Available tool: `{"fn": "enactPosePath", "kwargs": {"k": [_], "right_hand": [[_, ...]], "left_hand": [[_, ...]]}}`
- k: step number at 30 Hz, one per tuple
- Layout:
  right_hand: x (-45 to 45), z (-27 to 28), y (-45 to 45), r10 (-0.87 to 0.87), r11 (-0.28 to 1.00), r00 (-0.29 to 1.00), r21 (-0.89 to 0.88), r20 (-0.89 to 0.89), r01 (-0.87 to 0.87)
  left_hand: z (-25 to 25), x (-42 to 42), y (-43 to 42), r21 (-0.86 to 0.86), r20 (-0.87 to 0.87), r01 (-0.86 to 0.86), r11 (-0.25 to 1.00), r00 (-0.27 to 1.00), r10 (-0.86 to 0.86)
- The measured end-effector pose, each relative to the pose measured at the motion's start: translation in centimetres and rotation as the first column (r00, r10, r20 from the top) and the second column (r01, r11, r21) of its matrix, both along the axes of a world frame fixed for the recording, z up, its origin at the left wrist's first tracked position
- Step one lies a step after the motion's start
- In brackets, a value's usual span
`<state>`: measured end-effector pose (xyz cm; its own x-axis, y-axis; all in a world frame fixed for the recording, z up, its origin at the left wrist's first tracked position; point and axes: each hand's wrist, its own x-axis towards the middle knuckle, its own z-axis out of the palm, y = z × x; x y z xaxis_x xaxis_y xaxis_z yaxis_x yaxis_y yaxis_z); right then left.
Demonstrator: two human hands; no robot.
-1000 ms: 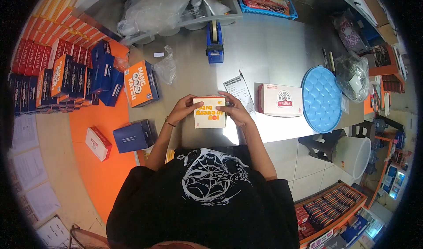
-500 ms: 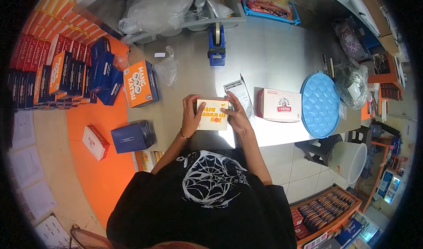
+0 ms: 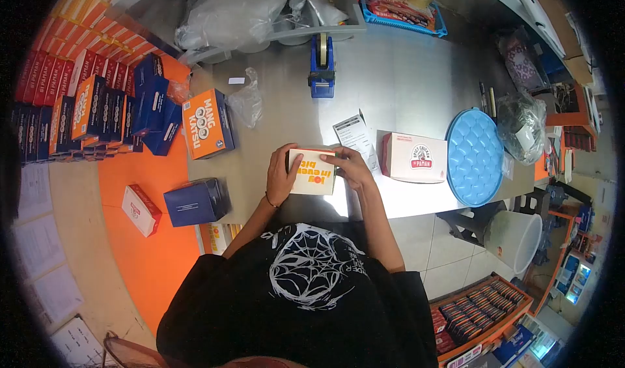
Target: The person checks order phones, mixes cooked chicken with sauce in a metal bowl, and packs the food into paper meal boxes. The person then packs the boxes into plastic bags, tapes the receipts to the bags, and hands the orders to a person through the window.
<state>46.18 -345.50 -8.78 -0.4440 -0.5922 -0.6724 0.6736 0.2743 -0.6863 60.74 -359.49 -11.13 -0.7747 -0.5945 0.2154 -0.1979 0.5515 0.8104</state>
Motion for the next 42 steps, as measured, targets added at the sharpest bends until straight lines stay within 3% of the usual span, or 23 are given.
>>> {"fn": "enactPosePath", "kwargs": {"k": [7, 9, 10, 11, 13, 14, 15, 17, 19, 22, 25, 28, 31, 33, 34, 35, 36, 37, 39, 41, 42], "right_hand": [[-0.5, -0.8, 0.7, 0.033, 0.997, 0.996, -0.073, 0.081, -0.027], [0.1, -0.9, 0.8, -0.007, 0.989, 0.992, -0.144, 0.125, 0.026], [0.7, -0.1, 0.6, -0.082, 0.994, 0.997, -0.068, 0.009, 0.082], [1.0, 0.4, 0.5, -0.148, 0.989, 0.982, -0.001, -0.114, 0.149], [0.8, -0.7, 0.4, 0.032, 0.999, 0.971, 0.019, -0.236, -0.029], [0.2, -1.1, 0.5, 0.125, 0.992, 0.952, 0.066, -0.279, -0.11], [-0.3, -0.5, 0.4, 0.132, 0.991, 0.947, 0.059, -0.292, -0.12], [-0.9, 1.0, 0.3, 0.356, 0.934, 0.908, 0.082, -0.219, -0.346], [-1.0, 1.4, -0.2, 0.345, 0.938, 0.913, 0.12, -0.219, -0.326], [-1.9, 0.9, -0.3, 0.374, 0.927, 0.918, 0.033, -0.135, -0.373], [-2.3, -1.0, -0.1, 0.424, 0.906, 0.899, 0.041, -0.11, -0.422], [-1.7, -1.9, 0.5, 0.196, 0.977, 0.972, -0.106, 0.128, -0.183], [-1.0, -3.1, 0.8, 0.11, 0.989, 0.976, -0.121, 0.188, -0.088], [0.2, -1.5, 0.5, 0.056, 0.997, 0.994, -0.064, 0.092, -0.051], [0.9, -1.1, 0.4, 0.111, 0.994, 0.864, 0.067, -0.492, -0.089], [1.8, -0.5, 0.1, 0.191, 0.981, 0.418, 0.19, -0.888, -0.044], [2.9, 0.9, -0.3, 0.282, 0.953, 0.2, 0.297, -0.938, 0.051], [4.5, 1.3, -0.7, 0.248, 0.955, 0.168, 0.269, -0.954, 0.122], [5.7, -0.9, -0.6, 0.214, 0.974, 0.12, 0.202, -0.97, -0.101], [4.7, -0.4, -1.7, 0.198, 0.978, 0.16, 0.184, -0.967, -0.099], [3.8, 0.6, -3.2, 0.201, 0.976, 0.024, 0.198, -0.979, -0.096]], "left_hand": [[-0.1, -0.2, -0.3, 0.225, -0.022, 0.014, 0.974, 1.0, -0.009], [0.8, -0.7, -0.5, 0.125, -0.04, -0.012, 0.992, 0.999, 0.018], [1.6, -0.9, -0.9, -0.236, -0.036, -0.037, 0.971, 0.999, 0.029], [1.9, -1.1, -1.1, -0.249, -0.054, -0.055, 0.967, 0.998, 0.043], [2.3, -0.8, -0.9, -0.329, 0.01, 0.165, 0.93, 0.985, -0.171], [0.9, -1.0, -0.7, -0.206, -0.025, 0.209, 0.956, 0.975, -0.219], [1.2, -1.0, -0.5, -0.217, -0.036, 0.197, 0.956, 0.977, -0.209], [1.9, -0.9, -0.2, -0.158, 0.005, 0.227, 0.961, 0.973, -0.229], [2.4, -0.8, 0.0, -0.174, 0.022, 0.228, 0.958, 0.974, -0.227], [2.0, -0.6, -0.2, -0.196, 0.051, 0.249, 0.949, 0.969, -0.244], [1.7, -0.5, -0.4, -0.128, 0.062, 0.275, 0.953, 0.961, -0.269], [1.7, -0.7, -0.5, -0.124, 0.035, 0.285, 0.95, 0.958, -0.283], [1.8, -0.9, -0.7, -0.136, 0.054, 0.297, 0.945, 0.955, -0.292], [2.6, -0.9, -0.9, -0.242, 0.091, 0.311, 0.919, 0.95, -0.297], [2.3, -0.9, -0.8, -0.247, 0.086, 0.305, 0.92, 0.952, -0.292], [1.6, -0.6, -0.5, -0.306, 0.131, 0.341, 0.889, 0.94, -0.316], [1.6, -0.5, -0.4, -0.363, 0.179, 0.378, 0.852, 0.925, -0.334], [1.5, -0.5, -0.3, -0.369, 0.175, 0.373, 0.852, 0.928, -0.33], [2.4, -0.8, -0.3, -0.262, 0.206, 0.337, 0.904, 0.935, -0.289], [2.4, -1.0, -1.4, -0.29, 0.199, 0.342, 0.894, 0.935, -0.293], [2.6, -1.3, -2.3, -0.278, 0.127, 0.22, 0.935, 0.973, -0.191]]}}
